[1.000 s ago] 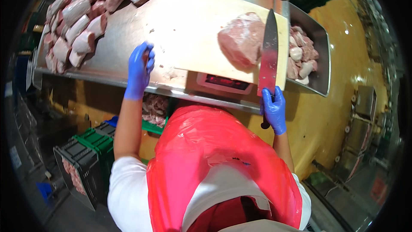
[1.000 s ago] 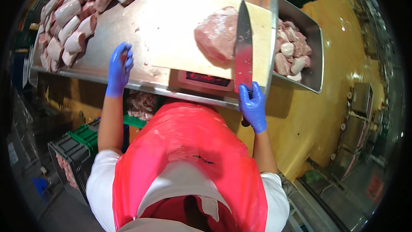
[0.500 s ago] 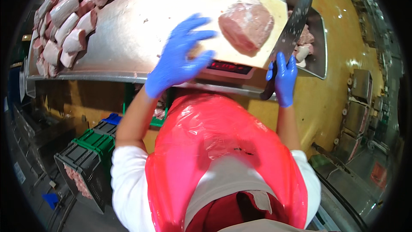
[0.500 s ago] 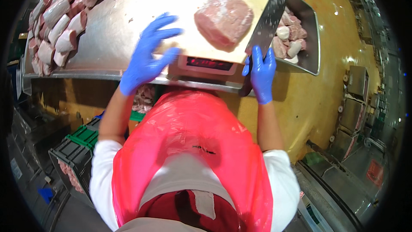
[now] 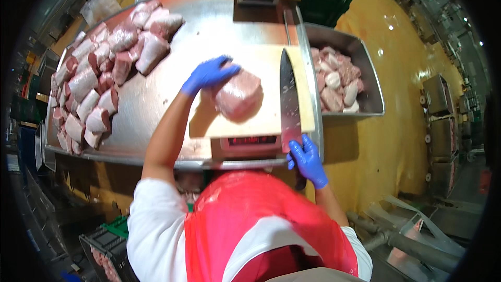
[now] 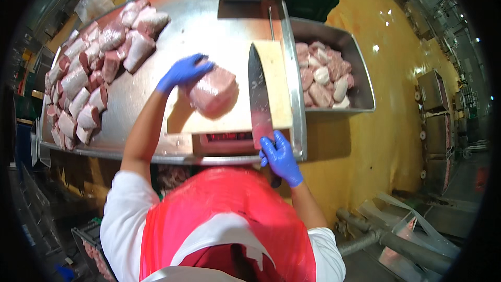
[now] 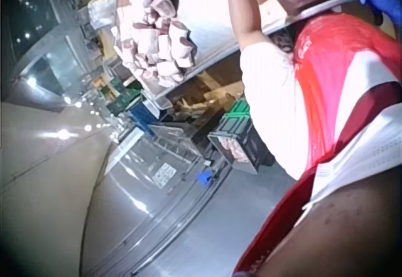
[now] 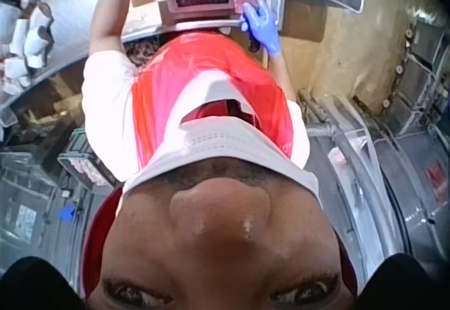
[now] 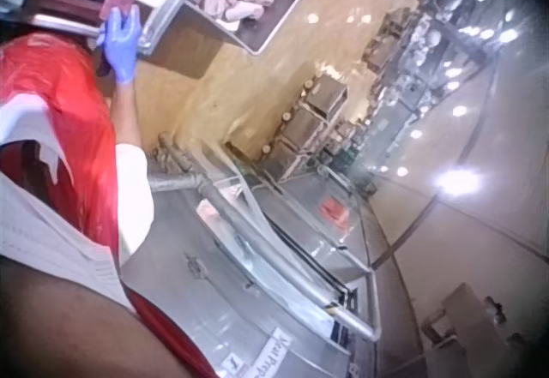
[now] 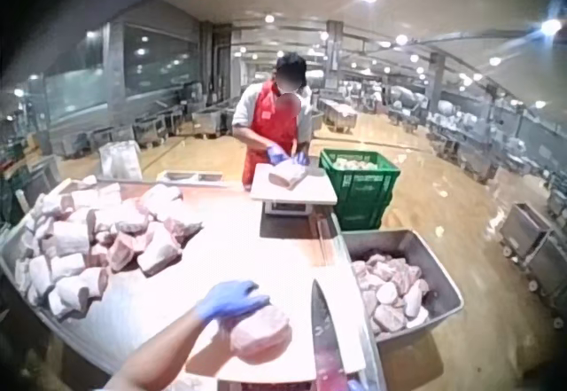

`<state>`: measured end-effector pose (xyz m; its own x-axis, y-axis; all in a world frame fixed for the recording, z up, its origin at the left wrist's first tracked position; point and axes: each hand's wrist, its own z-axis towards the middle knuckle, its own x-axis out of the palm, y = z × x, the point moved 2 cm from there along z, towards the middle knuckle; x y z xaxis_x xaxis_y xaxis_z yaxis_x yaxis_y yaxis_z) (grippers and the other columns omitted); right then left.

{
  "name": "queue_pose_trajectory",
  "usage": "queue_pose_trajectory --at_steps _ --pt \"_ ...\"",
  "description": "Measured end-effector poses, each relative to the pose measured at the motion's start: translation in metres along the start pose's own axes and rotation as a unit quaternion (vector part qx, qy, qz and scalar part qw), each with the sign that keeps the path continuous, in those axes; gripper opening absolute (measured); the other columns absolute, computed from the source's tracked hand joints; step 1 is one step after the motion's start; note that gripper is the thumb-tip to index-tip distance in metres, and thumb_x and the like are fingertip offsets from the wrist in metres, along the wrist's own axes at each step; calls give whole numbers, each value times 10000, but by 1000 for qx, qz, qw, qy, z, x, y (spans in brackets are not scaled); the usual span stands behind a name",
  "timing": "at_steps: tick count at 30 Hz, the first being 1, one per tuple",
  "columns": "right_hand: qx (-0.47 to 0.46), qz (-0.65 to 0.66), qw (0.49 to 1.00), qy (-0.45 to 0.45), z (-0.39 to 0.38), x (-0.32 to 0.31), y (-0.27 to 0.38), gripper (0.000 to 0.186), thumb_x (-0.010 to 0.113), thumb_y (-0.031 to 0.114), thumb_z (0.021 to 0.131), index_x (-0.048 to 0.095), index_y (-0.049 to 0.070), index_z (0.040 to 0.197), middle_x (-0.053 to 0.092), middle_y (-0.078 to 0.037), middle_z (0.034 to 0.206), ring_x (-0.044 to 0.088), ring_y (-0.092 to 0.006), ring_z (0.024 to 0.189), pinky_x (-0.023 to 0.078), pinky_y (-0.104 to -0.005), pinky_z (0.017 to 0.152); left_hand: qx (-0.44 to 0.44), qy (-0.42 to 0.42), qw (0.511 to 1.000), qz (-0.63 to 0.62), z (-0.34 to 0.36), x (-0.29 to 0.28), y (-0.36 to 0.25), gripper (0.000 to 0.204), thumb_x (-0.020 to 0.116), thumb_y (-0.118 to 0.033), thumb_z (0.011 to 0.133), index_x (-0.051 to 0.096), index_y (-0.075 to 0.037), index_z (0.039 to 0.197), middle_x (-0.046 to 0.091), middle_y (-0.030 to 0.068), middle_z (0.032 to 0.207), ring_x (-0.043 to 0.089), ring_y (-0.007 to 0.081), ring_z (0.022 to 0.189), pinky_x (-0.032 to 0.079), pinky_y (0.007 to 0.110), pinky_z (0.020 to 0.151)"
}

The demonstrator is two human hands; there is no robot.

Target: The person cuts large pieces of raw meat into smaller portions using a knife on a cutting board. The person repeatedly trims and slices the meat, placing the cut pieces into a metal tray.

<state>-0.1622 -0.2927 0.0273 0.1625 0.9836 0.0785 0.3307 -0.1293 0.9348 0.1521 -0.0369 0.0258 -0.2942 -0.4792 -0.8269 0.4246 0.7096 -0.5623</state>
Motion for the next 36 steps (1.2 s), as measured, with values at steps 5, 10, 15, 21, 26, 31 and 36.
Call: queue_pose_trajectory --at_steps 5,10,15,21,26,31,36 --pt "-65 83 994 -24 76 24 11 197 571 231 1041 516 43 1067 604 -68 751 594 -124 577 501 -267 506 -32 -206 965 -156 -102 50 -22 796 724 -427 889 421 34 1463 546 306 1306 572 392 1188 468 452 1025" --pt "-71 63 995 9 177 32 52 179 579 261 1025 529 91 999 555 -15 683 542 -115 498 479 -253 492 27 -232 956 -175 -84 62 -64 658 665 -294 936 425 44 1447 513 299 1325 514 454 1215 417 476 1069" --pt "-58 -25 997 36 186 40 68 181 577 260 1020 558 81 997 548 -1 702 532 -97 528 468 -242 493 79 -207 966 -132 -69 54 -35 658 656 -336 941 429 -3 1461 397 348 1444 422 497 1322 366 508 1117" --pt "-113 -5 993 -25 157 33 60 159 591 218 1024 549 65 1043 553 -10 720 529 -90 540 462 -239 481 74 -200 949 -230 -104 65 -33 694 685 -304 933 391 -54 1509 259 371 1537 321 494 1432 313 478 1174" --pt "-76 -118 990 17 82 45 55 196 602 206 1019 576 26 1092 613 -43 756 553 -90 551 463 -256 485 -28 -228 919 -321 -186 24 -11 187 716 -50 873 723 -6 1054 718 138 898 710 205 789 558 328 746" --pt "-196 -324 922 79 64 58 36 184 609 160 997 608 -13 1057 670 -139 782 604 -172 607 478 -331 578 -7 -266 941 -209 -210 3 -37 180 752 -70 850 720 -38 1024 683 68 931 656 162 870 482 306 760" --pt "-261 -393 881 32 91 103 66 195 577 193 991 566 1 1027 673 -252 851 656 -436 750 506 -482 653 90 -311 934 -149 -164 38 -61 217 785 -72 789 720 -75 996 656 96 933 639 257 865 518 367 762"
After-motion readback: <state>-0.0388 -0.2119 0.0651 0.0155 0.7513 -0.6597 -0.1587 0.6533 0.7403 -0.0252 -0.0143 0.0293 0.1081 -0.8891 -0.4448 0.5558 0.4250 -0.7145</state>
